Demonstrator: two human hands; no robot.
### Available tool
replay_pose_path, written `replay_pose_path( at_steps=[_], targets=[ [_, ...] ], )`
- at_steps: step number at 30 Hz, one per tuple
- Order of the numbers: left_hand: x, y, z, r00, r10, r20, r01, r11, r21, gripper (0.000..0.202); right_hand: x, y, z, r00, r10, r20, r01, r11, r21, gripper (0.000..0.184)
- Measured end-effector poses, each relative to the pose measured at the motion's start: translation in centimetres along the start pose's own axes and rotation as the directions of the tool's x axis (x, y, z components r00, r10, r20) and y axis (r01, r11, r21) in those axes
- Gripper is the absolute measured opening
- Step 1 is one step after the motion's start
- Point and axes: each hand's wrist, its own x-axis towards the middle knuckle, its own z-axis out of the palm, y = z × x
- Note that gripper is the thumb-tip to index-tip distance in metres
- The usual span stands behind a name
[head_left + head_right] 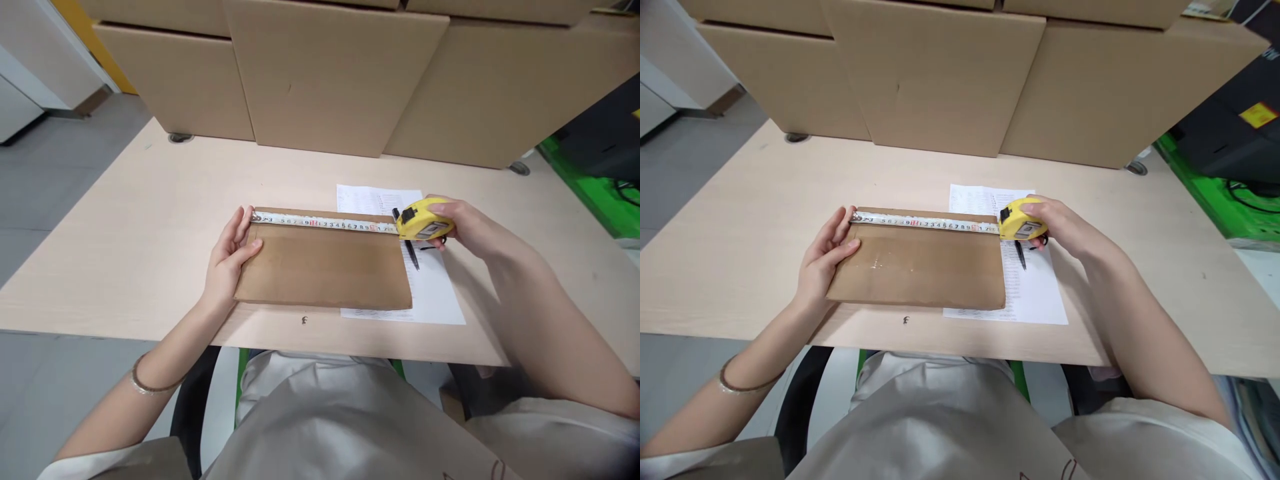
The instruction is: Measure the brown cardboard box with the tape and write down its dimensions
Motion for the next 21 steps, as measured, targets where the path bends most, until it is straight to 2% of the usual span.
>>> replay_pose_path(
  at_steps=[8,14,21],
  targets=[
    [0.0,-0.1,-0.2,1.0,0.016,-0.004,-0.016,1.0,0.017,0.066,0.6,0.1,0.2,1.0,-0.024,0.014,0.024,0.999,0.046,0.02],
    [0.0,-0.5,-0.4,1.0,0.019,-0.008,-0.019,1.0,0.017,0.065,0.9,0.4,0.0,1.0,0.016,0.019,-0.018,0.996,0.089,0.023],
    [0.0,-0.4,-0.4,1.0,0.028,0.004,-0.028,0.999,0.028,0.065,1.1,0.7,0.0,1.0,0.002,0.022,-0.004,0.996,0.091,0.027]
  ],
)
